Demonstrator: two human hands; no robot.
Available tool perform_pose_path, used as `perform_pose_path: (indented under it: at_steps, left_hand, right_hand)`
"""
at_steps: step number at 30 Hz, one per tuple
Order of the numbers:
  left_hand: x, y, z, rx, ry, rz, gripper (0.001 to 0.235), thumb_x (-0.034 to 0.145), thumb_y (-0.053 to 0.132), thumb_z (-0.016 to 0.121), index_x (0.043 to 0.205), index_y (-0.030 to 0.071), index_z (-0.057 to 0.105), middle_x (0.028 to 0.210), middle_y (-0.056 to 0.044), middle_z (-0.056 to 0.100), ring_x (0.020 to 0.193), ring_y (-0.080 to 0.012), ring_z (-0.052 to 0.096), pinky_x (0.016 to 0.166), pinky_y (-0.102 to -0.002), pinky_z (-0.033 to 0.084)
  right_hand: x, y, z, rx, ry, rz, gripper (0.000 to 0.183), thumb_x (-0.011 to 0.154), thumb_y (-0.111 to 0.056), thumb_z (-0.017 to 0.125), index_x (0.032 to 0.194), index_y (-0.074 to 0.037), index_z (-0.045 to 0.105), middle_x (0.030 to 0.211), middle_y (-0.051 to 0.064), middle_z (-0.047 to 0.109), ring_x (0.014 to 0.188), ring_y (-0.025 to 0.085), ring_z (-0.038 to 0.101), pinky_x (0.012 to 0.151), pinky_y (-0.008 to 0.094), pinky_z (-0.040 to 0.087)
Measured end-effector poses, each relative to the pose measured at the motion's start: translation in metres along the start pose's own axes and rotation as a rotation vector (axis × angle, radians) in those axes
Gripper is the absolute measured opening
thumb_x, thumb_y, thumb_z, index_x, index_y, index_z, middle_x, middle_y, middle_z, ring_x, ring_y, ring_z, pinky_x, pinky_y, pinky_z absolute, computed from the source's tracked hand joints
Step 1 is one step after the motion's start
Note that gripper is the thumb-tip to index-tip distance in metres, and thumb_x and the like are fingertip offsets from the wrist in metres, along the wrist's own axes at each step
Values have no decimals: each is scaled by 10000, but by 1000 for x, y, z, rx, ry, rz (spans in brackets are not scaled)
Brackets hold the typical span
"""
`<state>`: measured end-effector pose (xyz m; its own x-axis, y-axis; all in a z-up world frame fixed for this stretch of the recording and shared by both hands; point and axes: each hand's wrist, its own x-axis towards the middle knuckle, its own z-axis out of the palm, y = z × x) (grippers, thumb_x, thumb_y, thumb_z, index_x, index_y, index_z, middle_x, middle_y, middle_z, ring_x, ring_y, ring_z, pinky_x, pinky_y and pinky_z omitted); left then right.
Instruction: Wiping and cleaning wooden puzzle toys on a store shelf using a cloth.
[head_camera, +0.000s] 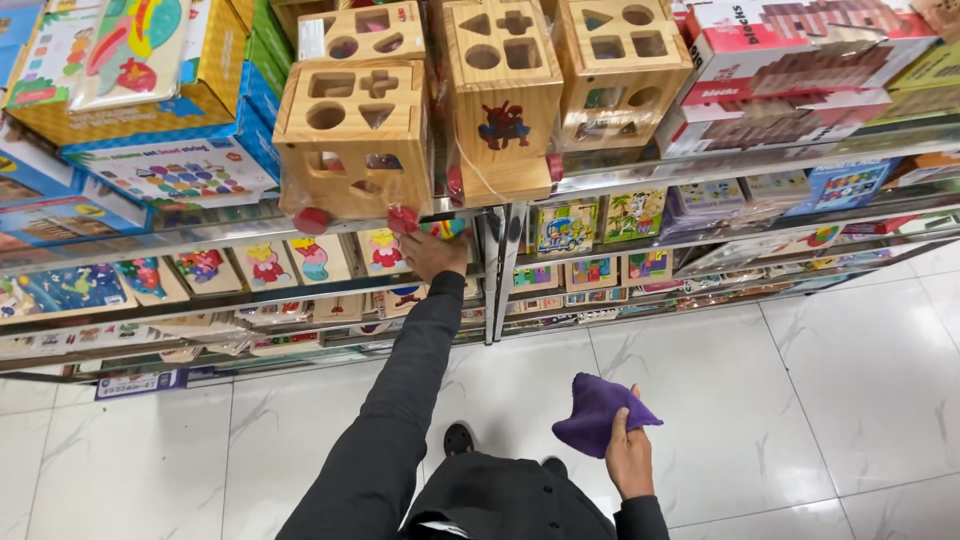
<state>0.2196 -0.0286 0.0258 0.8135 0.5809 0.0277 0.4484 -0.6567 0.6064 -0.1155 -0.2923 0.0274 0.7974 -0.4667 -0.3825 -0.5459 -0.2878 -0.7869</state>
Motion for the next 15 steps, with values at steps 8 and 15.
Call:
perform_pose_path:
  at_steps: [8,15]
  left_hand:
    - [28,-38,26,-106,59,21,1173,607,505,1008,1410,-80,386,1533,-301,329,1446,-452,278,1182,-563,223]
    - [60,-77,51,-838,-108,267,500,796,97,890,1217,-19,646,1135,-138,746,1044,-225,713,887,-331,565]
  right_hand:
    - [7,13,2,65,-9,-54,622,1071,-451,335,1625,-171,306,1159,241,714,1040,291,689,947,357,500]
    - [7,-7,7,-54,-88,51,638,1057,-478,310,1645,-233,291,1076,257,746,974,316,721,928,374,526]
